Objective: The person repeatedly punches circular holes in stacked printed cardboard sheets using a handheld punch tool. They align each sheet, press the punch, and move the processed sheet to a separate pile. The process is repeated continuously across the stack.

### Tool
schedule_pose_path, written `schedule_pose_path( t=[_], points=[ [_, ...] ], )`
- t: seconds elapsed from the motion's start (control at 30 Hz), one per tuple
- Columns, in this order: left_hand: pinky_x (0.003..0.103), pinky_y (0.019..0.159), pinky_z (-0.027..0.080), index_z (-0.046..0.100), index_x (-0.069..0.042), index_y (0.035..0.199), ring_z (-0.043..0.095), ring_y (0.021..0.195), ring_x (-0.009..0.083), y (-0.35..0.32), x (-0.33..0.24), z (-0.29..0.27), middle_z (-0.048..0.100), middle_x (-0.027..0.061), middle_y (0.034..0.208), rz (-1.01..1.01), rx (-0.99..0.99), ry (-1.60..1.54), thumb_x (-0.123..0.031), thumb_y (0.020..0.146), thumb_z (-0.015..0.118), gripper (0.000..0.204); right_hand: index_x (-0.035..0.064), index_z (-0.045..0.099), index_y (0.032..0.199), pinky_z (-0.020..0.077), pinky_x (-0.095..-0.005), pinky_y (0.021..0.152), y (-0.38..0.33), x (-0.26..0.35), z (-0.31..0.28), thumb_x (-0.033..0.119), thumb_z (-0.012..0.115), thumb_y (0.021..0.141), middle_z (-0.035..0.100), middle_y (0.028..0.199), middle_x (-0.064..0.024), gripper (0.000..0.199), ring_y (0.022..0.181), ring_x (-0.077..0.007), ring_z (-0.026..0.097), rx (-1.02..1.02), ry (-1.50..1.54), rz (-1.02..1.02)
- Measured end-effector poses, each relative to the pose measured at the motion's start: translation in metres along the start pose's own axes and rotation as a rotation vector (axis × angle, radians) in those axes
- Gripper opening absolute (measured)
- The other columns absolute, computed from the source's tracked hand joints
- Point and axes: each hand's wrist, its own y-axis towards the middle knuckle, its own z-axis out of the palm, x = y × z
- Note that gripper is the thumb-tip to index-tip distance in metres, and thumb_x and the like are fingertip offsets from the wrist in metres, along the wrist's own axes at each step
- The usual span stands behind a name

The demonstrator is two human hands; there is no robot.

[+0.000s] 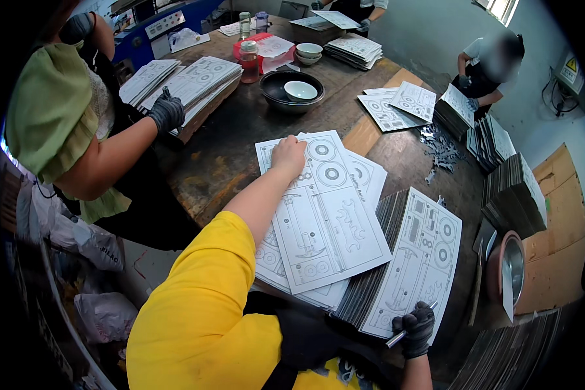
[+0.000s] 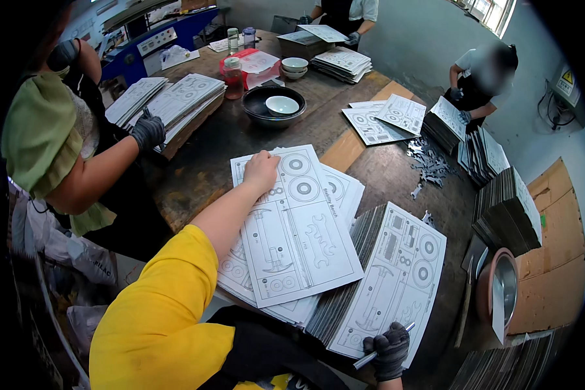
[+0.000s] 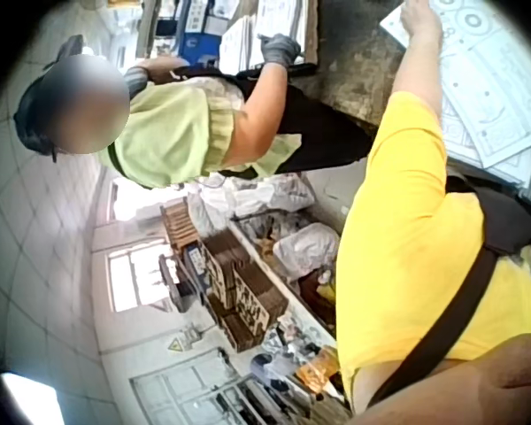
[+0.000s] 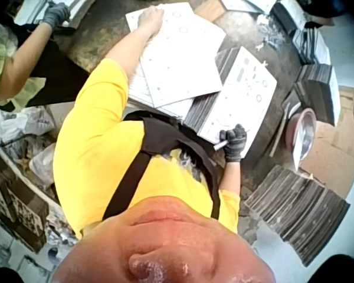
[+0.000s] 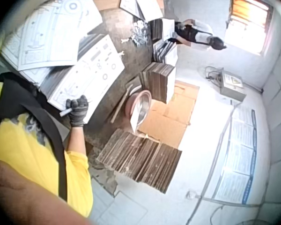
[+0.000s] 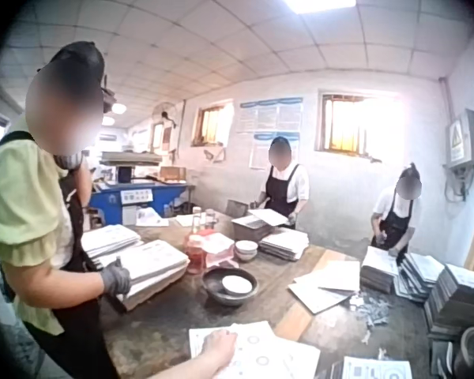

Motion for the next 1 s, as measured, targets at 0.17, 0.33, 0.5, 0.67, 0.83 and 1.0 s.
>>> schedule_pose_path(
  t=[0.17, 0.33, 0.5, 0.67, 0.83, 1.0],
  points=[
    [0.039, 0.084, 0.042, 0.063, -0.013, 0.095, 0.052, 0.098, 0.027, 0.005, -0.003, -0.002, 0.055, 0.0108, 0.096, -0.113, 0.074, -0.081, -0.011, 0.081, 0.047, 0.021, 0.0142, 0.039, 0.07, 0.0479, -0.0467, 0.075, 0.005, 0.004, -0.001, 0.021, 0.062, 0.066, 0.037, 0.063, -0.0044, 0.025, 0.061, -0.026, 0.046, -0.037, -0.009, 0.023],
    [0.039, 0.083, 0.043, 0.063, -0.015, 0.094, 0.052, 0.098, 0.0284, 0.009, 0.01, 0.009, 0.055, 0.011, 0.097, -0.108, 0.015, -0.16, -0.012, 0.083, 0.047, 0.02, 0.0149, 0.042, 0.067, 0.0465, -0.0465, 0.076, -0.001, 0.001, 0.004, 0.023, 0.067, 0.062, 0.041, 0.065, -0.0048, 0.027, 0.067, -0.0276, 0.05, -0.039, 0.036, 0.046],
    [0.038, 0.083, 0.043, 0.064, -0.017, 0.1, 0.052, 0.098, 0.0291, 0.012, 0.007, 0.001, 0.054, 0.0114, 0.099, -0.157, 0.105, -0.196, -0.006, 0.08, 0.048, 0.028, 0.0149, 0.041, 0.066, 0.0468, -0.0464, 0.075, 0.0, 0.001, 0.003, 0.024, 0.067, 0.062, 0.04, 0.064, -0.0047, 0.028, 0.066, -0.0263, 0.05, -0.042, -0.004, 0.05],
    [0.037, 0.082, 0.043, 0.064, -0.018, 0.099, 0.053, 0.097, 0.0286, 0.014, 0.009, -0.002, 0.054, 0.0115, 0.098, -0.161, 0.133, -0.236, -0.004, 0.078, 0.049, 0.03, 0.0144, 0.041, 0.064, 0.0473, -0.0467, 0.075, 0.005, 0.002, -0.001, 0.025, 0.067, 0.062, 0.04, 0.064, -0.0047, 0.029, 0.064, -0.0257, 0.049, -0.028, 0.027, 0.041],
    [0.037, 0.082, 0.043, 0.064, -0.017, 0.097, 0.052, 0.098, 0.0285, 0.011, 0.012, 0.005, 0.054, 0.0114, 0.099, -0.11, 0.051, -0.238, -0.005, 0.079, 0.049, 0.027, 0.0142, 0.04, 0.063, 0.0474, -0.0465, 0.074, 0.005, 0.003, 0.0, 0.025, 0.066, 0.064, 0.039, 0.063, -0.0046, 0.028, 0.062, -0.0253, 0.047, -0.036, 0.039, 0.048],
    [0.038, 0.084, 0.043, 0.062, -0.015, 0.098, 0.052, 0.099, 0.0295, 0.016, 0.012, 0.006, 0.055, 0.0114, 0.1, -0.158, 0.096, -0.178, -0.007, 0.08, 0.049, 0.023, 0.0144, 0.04, 0.062, 0.0476, -0.0466, 0.074, 0.005, 0.003, 0.001, 0.025, 0.066, 0.065, 0.039, 0.063, -0.0046, 0.028, 0.062, -0.0252, 0.047, -0.035, 0.048, 0.052]
  ],
)
